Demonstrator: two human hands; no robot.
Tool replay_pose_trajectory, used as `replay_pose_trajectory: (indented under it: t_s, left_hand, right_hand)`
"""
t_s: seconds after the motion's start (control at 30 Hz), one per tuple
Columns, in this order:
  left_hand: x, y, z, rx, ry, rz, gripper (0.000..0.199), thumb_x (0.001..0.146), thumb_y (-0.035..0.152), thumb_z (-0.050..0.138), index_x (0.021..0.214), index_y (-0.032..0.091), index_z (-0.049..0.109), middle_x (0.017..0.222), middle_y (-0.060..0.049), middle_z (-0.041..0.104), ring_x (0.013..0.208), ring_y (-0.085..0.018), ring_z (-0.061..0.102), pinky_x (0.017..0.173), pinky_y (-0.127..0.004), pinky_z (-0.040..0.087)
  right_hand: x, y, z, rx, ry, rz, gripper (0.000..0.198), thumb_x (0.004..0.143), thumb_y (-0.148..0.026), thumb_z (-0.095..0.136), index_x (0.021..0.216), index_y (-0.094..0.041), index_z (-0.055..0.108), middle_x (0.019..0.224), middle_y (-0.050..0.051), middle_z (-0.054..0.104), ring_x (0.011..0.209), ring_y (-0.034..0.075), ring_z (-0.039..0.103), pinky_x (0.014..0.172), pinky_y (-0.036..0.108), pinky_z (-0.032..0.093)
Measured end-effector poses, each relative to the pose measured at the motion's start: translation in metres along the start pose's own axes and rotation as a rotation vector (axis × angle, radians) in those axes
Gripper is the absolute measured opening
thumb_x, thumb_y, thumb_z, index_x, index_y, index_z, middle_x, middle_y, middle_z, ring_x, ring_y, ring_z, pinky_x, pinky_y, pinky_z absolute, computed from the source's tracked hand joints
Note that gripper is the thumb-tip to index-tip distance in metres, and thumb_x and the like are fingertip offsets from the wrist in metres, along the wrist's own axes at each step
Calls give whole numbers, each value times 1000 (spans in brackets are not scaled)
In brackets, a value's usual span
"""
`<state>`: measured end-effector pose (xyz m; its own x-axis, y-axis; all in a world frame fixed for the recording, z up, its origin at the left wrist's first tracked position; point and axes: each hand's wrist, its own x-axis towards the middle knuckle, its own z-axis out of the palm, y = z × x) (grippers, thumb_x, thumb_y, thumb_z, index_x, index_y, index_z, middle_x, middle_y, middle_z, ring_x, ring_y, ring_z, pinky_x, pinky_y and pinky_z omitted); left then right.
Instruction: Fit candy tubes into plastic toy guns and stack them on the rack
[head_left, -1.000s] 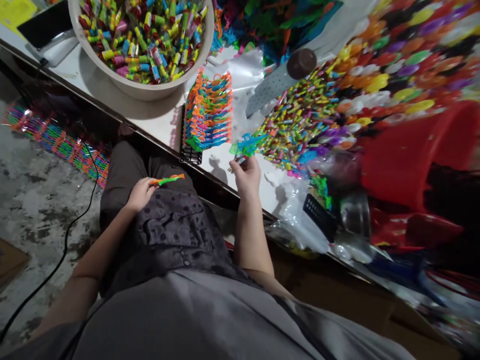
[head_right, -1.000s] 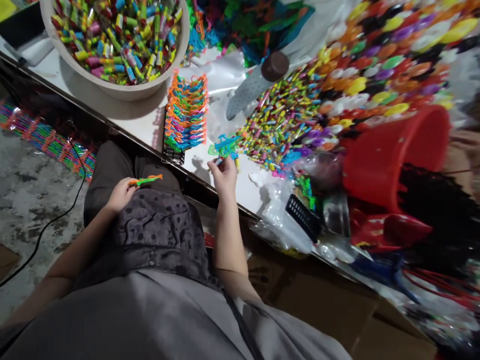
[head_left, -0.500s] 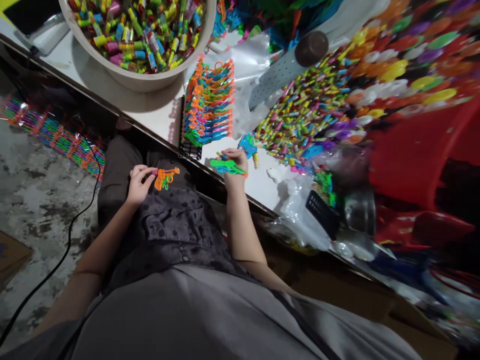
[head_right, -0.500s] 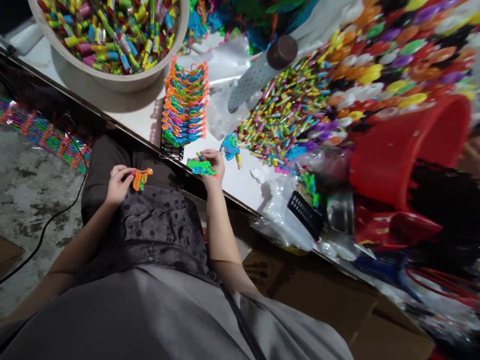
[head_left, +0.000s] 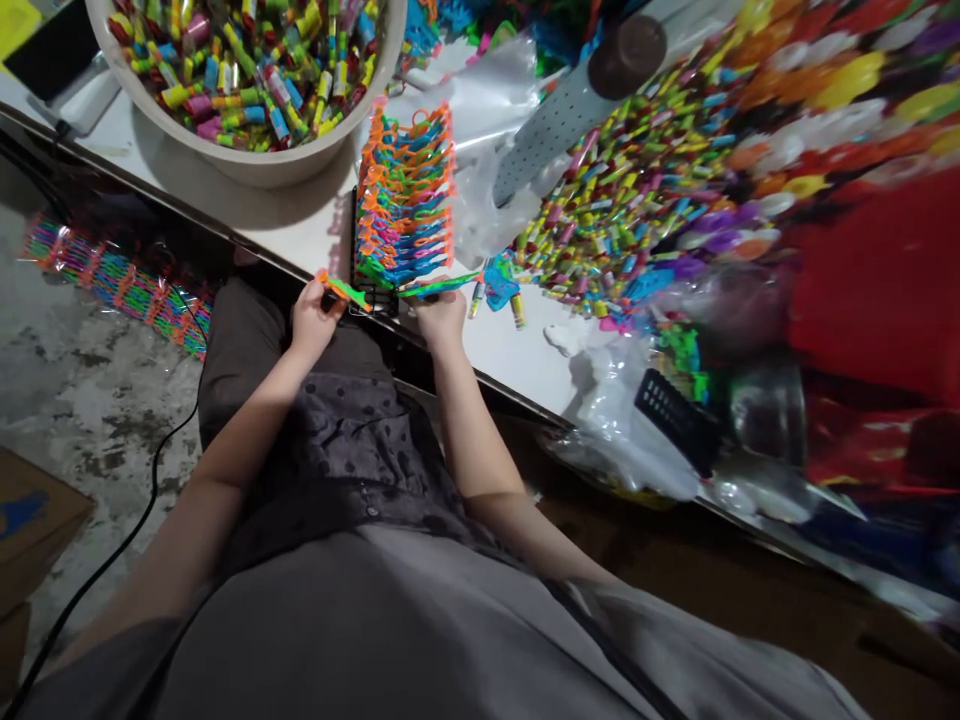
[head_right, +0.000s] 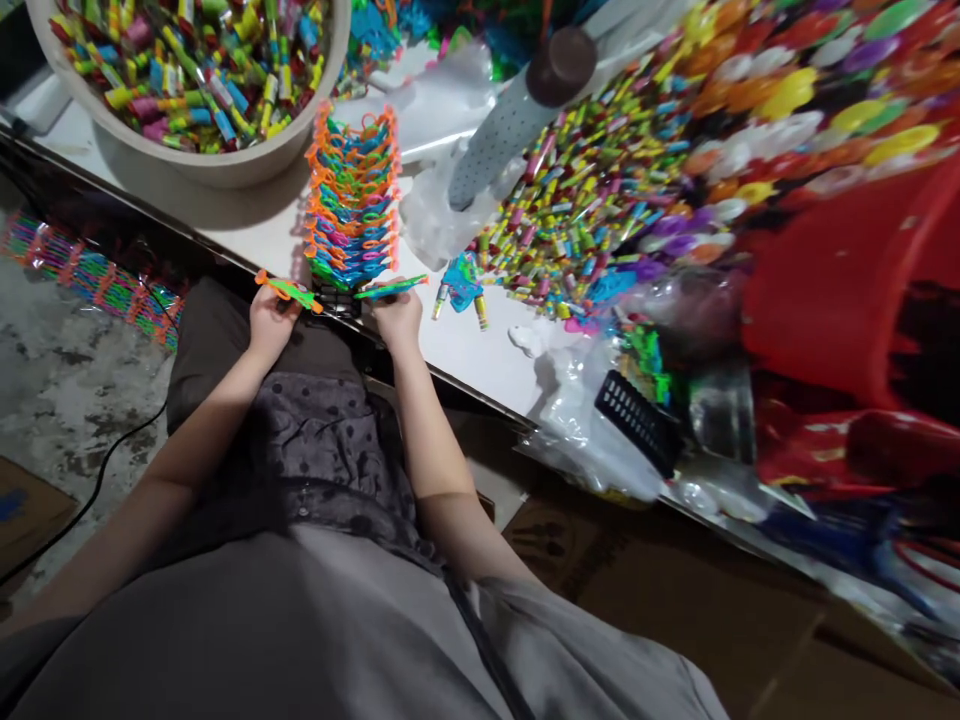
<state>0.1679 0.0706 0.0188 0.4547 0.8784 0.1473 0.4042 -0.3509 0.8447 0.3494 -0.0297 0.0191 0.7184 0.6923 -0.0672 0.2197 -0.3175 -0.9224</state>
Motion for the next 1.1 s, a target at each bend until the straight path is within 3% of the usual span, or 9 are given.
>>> replay_pose_trajectory:
  t_s: [0.17, 0.37, 0.57, 0.7, 0.8, 0.9, 1.0, 1.1]
  left_hand:
    - [14, -11, 18, 64, -22, -15, 14, 79, 28, 65, 78, 18, 55, 83, -5, 63, 91, -20, 62, 91, -35, 49]
    - [16, -17, 11, 120, -78, 75, 20, 81, 36, 63, 79, 18, 54, 87, -6, 63, 91, -19, 61, 94, -34, 47]
    - [22, -6, 0, 175, -248, 110, 23, 82, 39, 62, 89, 17, 56, 92, -8, 63, 96, -22, 61, 92, -36, 48]
    - [21, 3, 2, 174, -231, 84, 21, 82, 33, 61, 93, 17, 57, 94, -7, 63, 97, -22, 61, 93, -36, 48]
    - [20, 4, 7, 152, -203, 67, 20, 80, 30, 63, 94, 16, 57, 92, -7, 63, 102, -24, 61, 96, -39, 47]
    - [21, 3, 11, 138, -181, 63, 20, 79, 27, 65, 94, 17, 57, 86, -5, 62, 106, -26, 60, 108, -48, 38]
    - [24, 6, 10, 149, -169, 57, 18, 78, 23, 64, 93, 18, 56, 78, -2, 61, 96, -22, 63, 116, -52, 23]
    - [25, 16, 6, 198, -168, 61, 16, 80, 22, 61, 94, 17, 54, 80, -3, 64, 88, -20, 64, 116, -53, 20]
  right_hand:
    - [-4, -11, 2, -154, -1, -5, 13, 69, -22, 60, 80, -15, 57, 76, 2, 61, 75, 17, 60, 77, 31, 50]
    - [-11, -21, 8, -253, 29, 31, 2, 73, -17, 52, 74, -17, 52, 59, -4, 47, 62, 12, 48, 70, 26, 47]
    - [-13, -31, 7, -308, 7, 34, 5, 72, -13, 51, 76, -17, 51, 64, -2, 50, 62, 12, 48, 68, 24, 45]
    - [-16, -31, 8, -326, 25, 75, 7, 70, -11, 51, 74, -17, 50, 61, -1, 50, 62, 13, 48, 68, 25, 45]
    - [-16, -25, 13, -324, 37, 55, 8, 72, -14, 50, 80, -17, 52, 70, 1, 54, 74, 17, 55, 76, 29, 47]
    - [-14, -18, 20, -299, 65, 22, 10, 73, -20, 52, 83, -18, 53, 80, 5, 58, 83, 20, 57, 81, 34, 47]
    - [-12, -17, 25, -263, 110, 5, 13, 72, -22, 54, 84, -17, 54, 83, 6, 61, 81, 20, 57, 80, 35, 47]
    - [-8, -24, 26, -232, 119, -4, 14, 69, -21, 54, 82, -17, 56, 83, 6, 64, 78, 19, 58, 78, 33, 47]
